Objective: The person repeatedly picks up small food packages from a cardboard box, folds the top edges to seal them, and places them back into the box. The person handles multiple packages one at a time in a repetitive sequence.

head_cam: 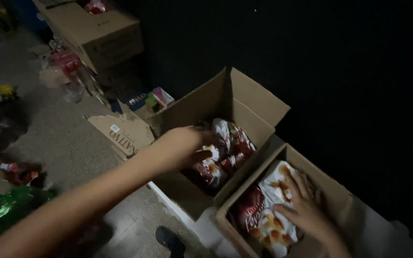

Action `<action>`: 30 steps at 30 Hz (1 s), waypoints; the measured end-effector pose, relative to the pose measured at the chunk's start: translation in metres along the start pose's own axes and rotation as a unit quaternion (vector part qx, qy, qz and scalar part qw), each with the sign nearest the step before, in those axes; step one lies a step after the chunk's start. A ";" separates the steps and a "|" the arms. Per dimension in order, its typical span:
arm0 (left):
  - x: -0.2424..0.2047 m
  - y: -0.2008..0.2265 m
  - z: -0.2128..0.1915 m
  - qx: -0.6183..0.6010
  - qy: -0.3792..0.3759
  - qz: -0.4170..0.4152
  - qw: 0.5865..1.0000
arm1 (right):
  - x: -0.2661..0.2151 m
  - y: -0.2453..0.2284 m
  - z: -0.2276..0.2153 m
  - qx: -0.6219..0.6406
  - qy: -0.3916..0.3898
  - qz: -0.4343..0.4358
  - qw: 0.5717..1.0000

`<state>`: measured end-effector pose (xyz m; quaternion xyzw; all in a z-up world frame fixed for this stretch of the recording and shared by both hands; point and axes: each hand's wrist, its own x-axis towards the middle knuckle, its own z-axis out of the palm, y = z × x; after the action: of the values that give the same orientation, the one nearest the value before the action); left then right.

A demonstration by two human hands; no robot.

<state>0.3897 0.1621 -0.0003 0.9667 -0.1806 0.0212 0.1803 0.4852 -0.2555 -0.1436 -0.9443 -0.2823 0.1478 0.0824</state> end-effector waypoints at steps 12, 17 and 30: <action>0.135 -0.104 0.121 0.277 -0.187 0.056 0.941 | -0.069 -0.040 0.049 0.220 0.198 -0.038 0.954; 0.072 -0.038 0.018 0.035 0.004 -0.002 0.999 | -0.086 -0.071 0.037 0.291 0.140 -0.060 0.945; -0.149 0.163 0.005 -0.524 0.409 -0.144 0.733 | -0.058 -0.148 0.190 0.153 0.217 -0.510 0.818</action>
<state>0.1922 0.0694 0.0346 0.6314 0.0697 0.2902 0.7157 0.3016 -0.1521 -0.2737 -0.6480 -0.6720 -0.0824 0.3487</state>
